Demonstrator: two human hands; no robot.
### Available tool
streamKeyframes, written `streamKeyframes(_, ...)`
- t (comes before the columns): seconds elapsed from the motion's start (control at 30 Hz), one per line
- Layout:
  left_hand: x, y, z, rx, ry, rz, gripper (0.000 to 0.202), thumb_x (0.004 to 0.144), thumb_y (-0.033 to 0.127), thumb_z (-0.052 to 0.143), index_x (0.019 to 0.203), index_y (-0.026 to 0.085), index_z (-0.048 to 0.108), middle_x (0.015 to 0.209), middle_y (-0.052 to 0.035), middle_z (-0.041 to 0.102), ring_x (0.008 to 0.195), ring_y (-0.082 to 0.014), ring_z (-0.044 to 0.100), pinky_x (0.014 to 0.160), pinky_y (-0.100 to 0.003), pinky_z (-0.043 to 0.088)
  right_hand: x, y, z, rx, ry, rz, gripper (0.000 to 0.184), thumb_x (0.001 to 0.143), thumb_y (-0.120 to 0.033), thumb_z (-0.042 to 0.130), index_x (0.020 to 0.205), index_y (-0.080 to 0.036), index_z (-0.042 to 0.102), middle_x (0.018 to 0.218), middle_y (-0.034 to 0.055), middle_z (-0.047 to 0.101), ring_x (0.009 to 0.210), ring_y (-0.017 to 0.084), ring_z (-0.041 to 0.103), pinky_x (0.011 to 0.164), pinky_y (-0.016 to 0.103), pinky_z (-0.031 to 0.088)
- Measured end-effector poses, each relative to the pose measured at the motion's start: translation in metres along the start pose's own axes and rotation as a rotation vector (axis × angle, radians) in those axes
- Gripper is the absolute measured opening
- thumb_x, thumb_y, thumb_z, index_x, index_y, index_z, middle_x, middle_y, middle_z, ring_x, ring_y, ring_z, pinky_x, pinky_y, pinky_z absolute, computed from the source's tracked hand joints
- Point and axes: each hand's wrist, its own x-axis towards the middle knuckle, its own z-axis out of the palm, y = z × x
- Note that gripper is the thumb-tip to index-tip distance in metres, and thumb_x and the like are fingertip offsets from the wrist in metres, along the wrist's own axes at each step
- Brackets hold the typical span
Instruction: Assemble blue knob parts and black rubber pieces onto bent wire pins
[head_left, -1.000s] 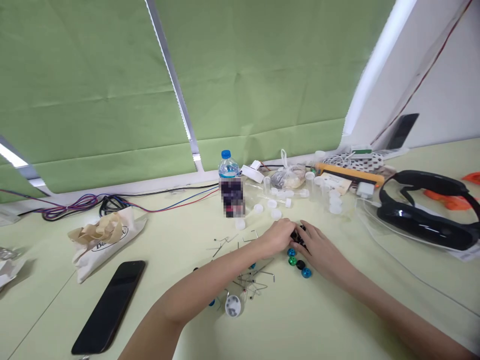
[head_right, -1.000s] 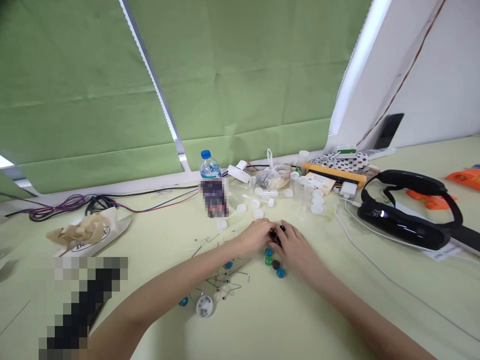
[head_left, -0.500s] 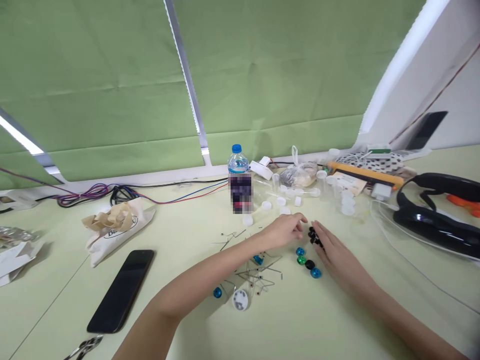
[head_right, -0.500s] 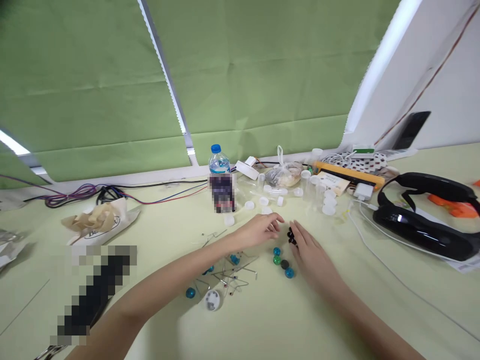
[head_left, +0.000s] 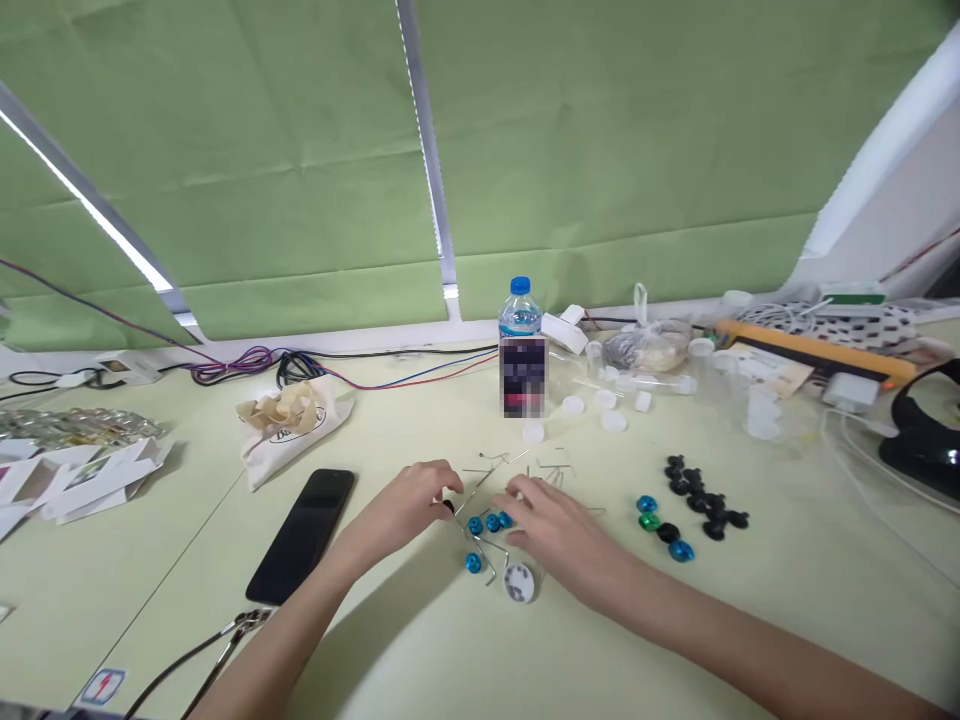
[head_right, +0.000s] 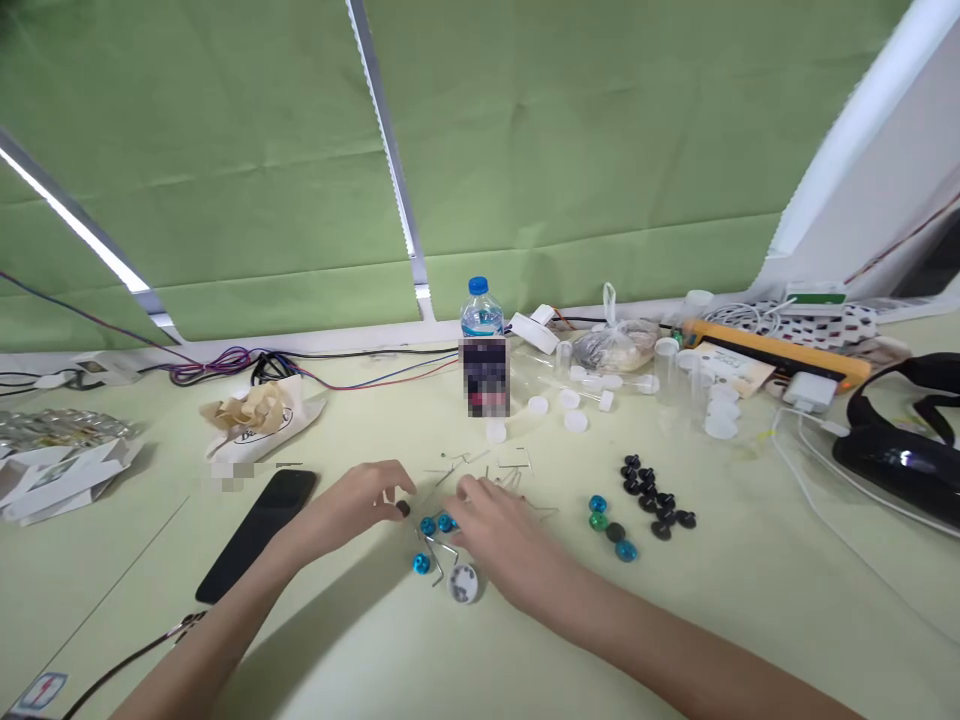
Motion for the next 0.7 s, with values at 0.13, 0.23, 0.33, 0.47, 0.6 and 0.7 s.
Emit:
streamKeyframes(0.13,-0.006,-0.01,0.018,0.05,0.017,-0.036,0.025,0.072,0.007,0.052,0.09,0.02,0.064,0.094,-0.0027,0.064,0.077,-0.0172,0.06,0.067,-0.026,0.042,0.026,-0.014,0.016,-0.066,-0.042,-0.042,0.022,0.086,-0.034,0.061,0.1,-0.018,0.054,0.093,0.0051,0.055,0.073,0.018,0.06,0.055,0.028,0.045)
streamKeyframes(0.23,-0.003,-0.015,0.028,0.07,0.021,-0.051,0.025,0.07,0.004,0.047,0.082,0.019,0.064,0.087,-0.0031,0.065,0.075,-0.0173,0.06,0.066,-0.026,0.041,0.029,-0.019,0.023,-0.121,-0.061,-0.08,0.015,0.09,-0.029,0.054,0.098,-0.017,0.052,0.088,0.0046,0.056,0.066,0.017,0.059,0.049,0.027,0.041)
streamKeyframes(0.33,0.0,-0.017,0.032,0.084,0.024,-0.061,0.024,0.068,0.003,0.044,0.074,0.017,0.063,0.08,-0.0037,0.065,0.074,-0.0181,0.06,0.066,-0.026,0.041,0.025,-0.02,0.026,-0.161,-0.073,-0.126,0.02,0.082,-0.011,0.057,0.1,-0.017,0.049,0.087,0.0035,0.057,0.065,0.017,0.059,0.048,0.026,0.04)
streamKeyframes(0.47,0.0,-0.01,0.021,0.077,0.062,-0.053,0.022,0.072,0.007,0.044,0.074,0.018,0.064,0.08,-0.0039,0.066,0.074,-0.0188,0.06,0.068,-0.027,0.041,0.02,-0.019,0.028,-0.193,-0.072,-0.155,0.032,0.075,-0.001,0.055,0.102,-0.017,0.048,0.086,0.0032,0.058,0.065,0.017,0.06,0.047,0.026,0.038)
streamKeyframes(0.6,0.005,0.013,-0.002,0.017,0.127,-0.005,0.021,0.078,0.012,0.046,0.082,0.019,0.065,0.087,-0.0033,0.068,0.078,-0.0183,0.061,0.07,-0.027,0.044,0.019,-0.02,0.032,-0.199,-0.058,-0.144,0.024,0.083,-0.009,0.052,0.105,-0.015,0.048,0.089,0.0065,0.061,0.063,0.017,0.061,0.046,0.026,0.038)
streamKeyframes(0.7,0.024,0.037,-0.008,-0.045,0.138,0.09,0.02,0.08,0.013,0.049,0.087,0.02,0.066,0.093,-0.0022,0.068,0.083,-0.0172,0.062,0.075,-0.025,0.045,0.021,-0.021,0.034,-0.195,-0.056,-0.153,0.024,0.085,-0.015,0.054,0.108,-0.014,0.048,0.089,0.0078,0.062,0.062,0.017,0.061,0.047,0.026,0.039)
